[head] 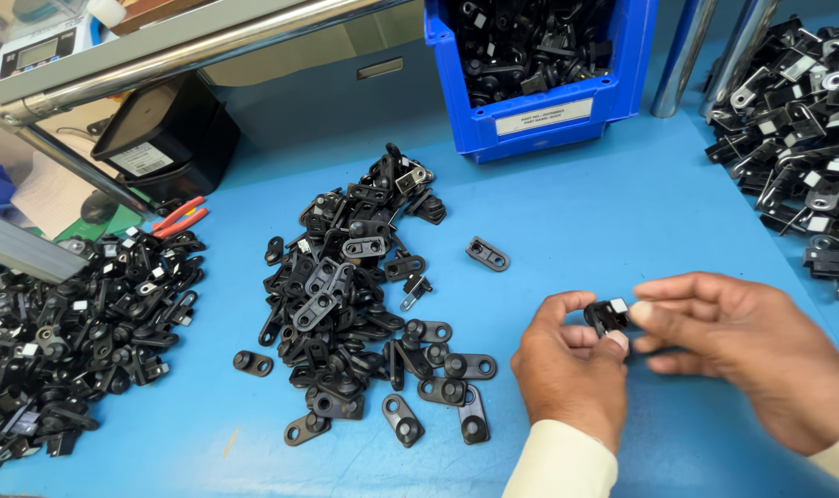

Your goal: The person sits at a blue workbench covered with piles of black plastic hinge-like components and repeatedly assembles them by hand. They pick a base part, insert a smaller white and black piece, press the pieces together, and set the finished assembly aside, working through the parts one at a time.

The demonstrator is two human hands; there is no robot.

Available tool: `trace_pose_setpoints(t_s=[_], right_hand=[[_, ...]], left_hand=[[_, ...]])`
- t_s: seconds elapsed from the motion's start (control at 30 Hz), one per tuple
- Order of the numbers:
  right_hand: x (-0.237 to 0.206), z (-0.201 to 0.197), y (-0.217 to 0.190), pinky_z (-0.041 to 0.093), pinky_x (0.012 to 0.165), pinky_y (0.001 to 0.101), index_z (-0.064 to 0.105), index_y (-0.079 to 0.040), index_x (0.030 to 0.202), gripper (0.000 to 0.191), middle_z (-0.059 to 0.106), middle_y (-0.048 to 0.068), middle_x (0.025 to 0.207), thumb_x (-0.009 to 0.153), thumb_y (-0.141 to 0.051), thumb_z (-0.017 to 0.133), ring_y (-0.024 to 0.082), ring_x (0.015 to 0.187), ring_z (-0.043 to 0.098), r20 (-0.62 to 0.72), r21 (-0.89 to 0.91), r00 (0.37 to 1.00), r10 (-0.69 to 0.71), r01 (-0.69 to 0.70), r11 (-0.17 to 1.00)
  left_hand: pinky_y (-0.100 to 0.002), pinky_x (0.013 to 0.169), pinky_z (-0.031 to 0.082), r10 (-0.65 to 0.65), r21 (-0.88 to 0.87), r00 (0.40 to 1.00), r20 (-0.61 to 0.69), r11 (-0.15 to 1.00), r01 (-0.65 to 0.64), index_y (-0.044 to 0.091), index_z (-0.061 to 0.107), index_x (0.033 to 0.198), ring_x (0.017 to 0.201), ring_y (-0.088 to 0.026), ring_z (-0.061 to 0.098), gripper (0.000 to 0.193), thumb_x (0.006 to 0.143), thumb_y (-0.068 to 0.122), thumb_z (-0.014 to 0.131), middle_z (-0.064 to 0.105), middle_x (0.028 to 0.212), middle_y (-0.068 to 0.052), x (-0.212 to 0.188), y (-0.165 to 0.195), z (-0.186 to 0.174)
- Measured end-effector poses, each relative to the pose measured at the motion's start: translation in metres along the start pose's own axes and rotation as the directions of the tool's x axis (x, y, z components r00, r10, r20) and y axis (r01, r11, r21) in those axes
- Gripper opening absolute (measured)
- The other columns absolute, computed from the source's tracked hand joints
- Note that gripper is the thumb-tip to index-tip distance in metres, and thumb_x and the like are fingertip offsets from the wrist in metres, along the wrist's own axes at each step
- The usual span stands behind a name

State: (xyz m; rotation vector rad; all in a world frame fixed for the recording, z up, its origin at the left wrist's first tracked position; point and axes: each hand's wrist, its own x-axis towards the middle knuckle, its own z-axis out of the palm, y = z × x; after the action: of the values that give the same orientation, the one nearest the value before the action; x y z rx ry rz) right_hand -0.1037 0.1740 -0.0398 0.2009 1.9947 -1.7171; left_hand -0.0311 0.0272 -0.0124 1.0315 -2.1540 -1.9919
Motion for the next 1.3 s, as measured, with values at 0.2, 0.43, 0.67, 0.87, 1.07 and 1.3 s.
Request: trace_pose_setpoints(t_s=[0.2, 0.43, 0.67, 0.87, 1.07, 1.3], right_hand=[[0.020, -0.022, 0.010, 0.055, 0.066, 0.0346, 0.064, 0.002, 0.112, 0.034, 0.072, 0.015, 0.087, 0.102, -0.030, 0.067, 0.019, 0.076, 0.068, 0.223, -0.007, 0.931, 0.289, -0.295, 0.955], [0.040, -0.040, 0.024, 0.054, 0.061, 0.0261, 0.072, 0.001, 0.097, 0.027, 0.072, 0.010, 0.080, 0.097, -0.026, 0.067, 0.012, 0.065, 0.061, 0.373, 0.056, 0.887, 0.271, -0.313, 0.948], [0.008, -0.011, 0.011, 0.060, 0.071, 0.0361, 0.070, 0.010, 0.110, 0.028, 0.074, 0.022, 0.088, 0.106, -0.017, 0.061, 0.026, 0.077, 0.071, 0.086, 0.065, 0.980, 0.179, -0.185, 0.981], [-0.035, 0.022, -0.008, 0.062, 0.071, 0.0368, 0.072, 0.007, 0.108, 0.019, 0.074, 0.023, 0.089, 0.104, -0.008, 0.062, 0.028, 0.079, 0.075, -0.240, -0.124, 0.970, 0.026, -0.058, 0.991], [-0.043, 0.016, 0.003, 0.061, 0.070, 0.0279, 0.079, -0.007, 0.105, 0.018, 0.075, 0.002, 0.093, 0.097, -0.021, 0.071, 0.013, 0.079, 0.072, -0.076, -0.671, 0.896, -0.438, 0.279, 0.687], [-0.025, -0.003, 0.019, 0.058, 0.074, 0.0394, 0.071, 0.002, 0.114, 0.025, 0.079, 0.017, 0.098, 0.104, -0.017, 0.060, 0.023, 0.089, 0.071, -0.041, -0.032, 0.976, 0.214, -0.215, 0.976]], left_hand=[[-0.021, 0.064, 0.058, -0.002, -0.337, 0.970, 0.245, 0.938, 0.087, 0.009, 0.070, 0.124, 0.071, -0.009, 0.067, 0.043, 0.084, -0.006, 0.072, 0.067, 0.090, -0.003, -0.005, 0.009, -0.007], [-0.021, 0.063, 0.058, -0.062, -0.287, 0.946, 0.318, 0.945, 0.159, 0.008, 0.069, 0.123, 0.070, -0.009, 0.067, 0.041, 0.084, -0.006, 0.072, 0.067, 0.089, -0.003, -0.010, 0.017, -0.012], [-0.023, 0.053, 0.059, -0.047, -0.050, 0.991, 0.128, 0.997, 0.054, 0.011, 0.072, 0.115, 0.066, -0.011, 0.069, 0.033, 0.086, -0.004, 0.070, 0.067, 0.088, -0.003, -0.017, 0.026, -0.011], [-0.025, 0.051, 0.060, -0.074, -0.007, 0.986, 0.147, 0.997, 0.076, 0.016, 0.075, 0.113, 0.067, -0.009, 0.068, 0.032, 0.087, -0.003, 0.070, 0.066, 0.090, -0.001, -0.021, 0.031, -0.009], [-0.024, 0.049, 0.057, 0.025, 0.008, 0.991, 0.132, 1.000, -0.027, 0.013, 0.076, 0.113, 0.063, -0.009, 0.067, 0.034, 0.084, -0.004, 0.073, 0.069, 0.084, -0.002, -0.019, 0.029, -0.009], [-0.024, 0.054, 0.055, -0.145, -0.203, 0.980, 0.139, 0.964, 0.172, 0.012, 0.070, 0.118, 0.062, -0.010, 0.068, 0.039, 0.084, -0.006, 0.070, 0.072, 0.086, -0.002, -0.014, 0.029, -0.009]])
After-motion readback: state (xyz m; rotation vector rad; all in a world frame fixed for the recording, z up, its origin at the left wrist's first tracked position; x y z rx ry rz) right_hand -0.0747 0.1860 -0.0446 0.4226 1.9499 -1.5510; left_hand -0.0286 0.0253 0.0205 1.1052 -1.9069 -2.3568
